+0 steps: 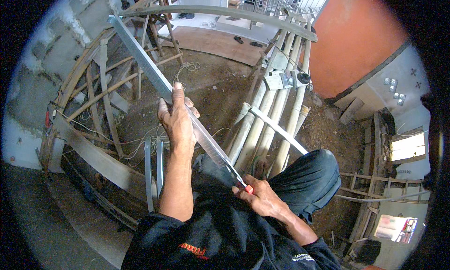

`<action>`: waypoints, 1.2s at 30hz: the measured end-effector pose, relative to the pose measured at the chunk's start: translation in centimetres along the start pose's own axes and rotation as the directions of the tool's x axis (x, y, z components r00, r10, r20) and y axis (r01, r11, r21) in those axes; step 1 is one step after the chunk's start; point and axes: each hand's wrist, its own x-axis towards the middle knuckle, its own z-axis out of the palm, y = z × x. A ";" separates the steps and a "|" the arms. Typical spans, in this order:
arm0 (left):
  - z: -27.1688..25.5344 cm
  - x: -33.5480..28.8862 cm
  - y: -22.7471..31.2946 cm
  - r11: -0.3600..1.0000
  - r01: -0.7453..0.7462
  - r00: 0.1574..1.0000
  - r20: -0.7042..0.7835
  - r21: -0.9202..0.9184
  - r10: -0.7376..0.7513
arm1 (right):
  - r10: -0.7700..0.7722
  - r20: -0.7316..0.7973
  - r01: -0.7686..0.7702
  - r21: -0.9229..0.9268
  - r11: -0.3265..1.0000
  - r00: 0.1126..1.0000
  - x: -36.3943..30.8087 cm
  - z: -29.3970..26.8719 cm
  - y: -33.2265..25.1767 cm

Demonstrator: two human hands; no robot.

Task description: The person uses tin snips to cut a long metal strip into shorter pieces while seated on the floor. They repeatedly position the snips, cut, and reposition the strip to produce multiple segments.

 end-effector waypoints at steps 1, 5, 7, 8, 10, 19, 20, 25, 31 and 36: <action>0.0 0.0 0.0 1.000 0.005 1.000 -0.008 -0.004 -0.005 | 0.004 0.005 -0.004 0.014 1.000 1.000 0.0 0.0 0.1; 0.2 0.1 0.2 1.000 -0.019 0.999 0.032 -0.005 0.019 | -0.010 -0.035 0.012 0.065 0.998 0.999 0.0 0.2 0.4; 0.4 0.1 0.2 1.000 0.003 1.000 -0.001 0.004 -0.003 | 0.025 -0.019 -0.024 0.053 0.998 1.000 0.0 0.2 0.5; 0.5 0.0 0.2 1.000 0.015 1.000 -0.016 0.008 -0.015 | 0.004 -0.029 -0.003 0.054 0.999 1.000 0.0 0.2 0.5; 0.6 -0.1 0.1 1.000 0.006 0.999 -0.038 0.010 -0.005 | -0.014 -0.041 0.015 0.023 1.000 0.999 0.0 0.1 0.6; 1.0 -0.3 -0.1 0.998 -0.032 0.999 0.015 0.050 0.031 | 0.022 -0.028 -0.022 0.023 1.000 0.999 0.2 -0.1 0.8; 1.0 -0.3 -0.2 0.998 -0.042 0.999 0.028 0.046 0.041 | 0.008 -0.034 -0.007 0.027 1.000 0.999 0.2 -0.2 0.9; 1.1 -0.3 -0.3 0.997 -0.044 0.998 0.038 0.059 0.042 | -0.001 -0.031 0.002 0.011 1.000 1.000 0.2 -0.3 1.1; 1.4 -0.5 -0.2 0.995 -0.061 0.998 0.029 0.076 0.059 | 0.007 -0.032 -0.003 0.104 0.995 0.999 0.2 -0.1 1.1; 1.7 -0.7 -0.1 0.991 -0.088 0.996 0.040 0.100 0.084 | 0.010 -0.042 -0.004 0.140 0.990 0.999 0.3 0.0 0.9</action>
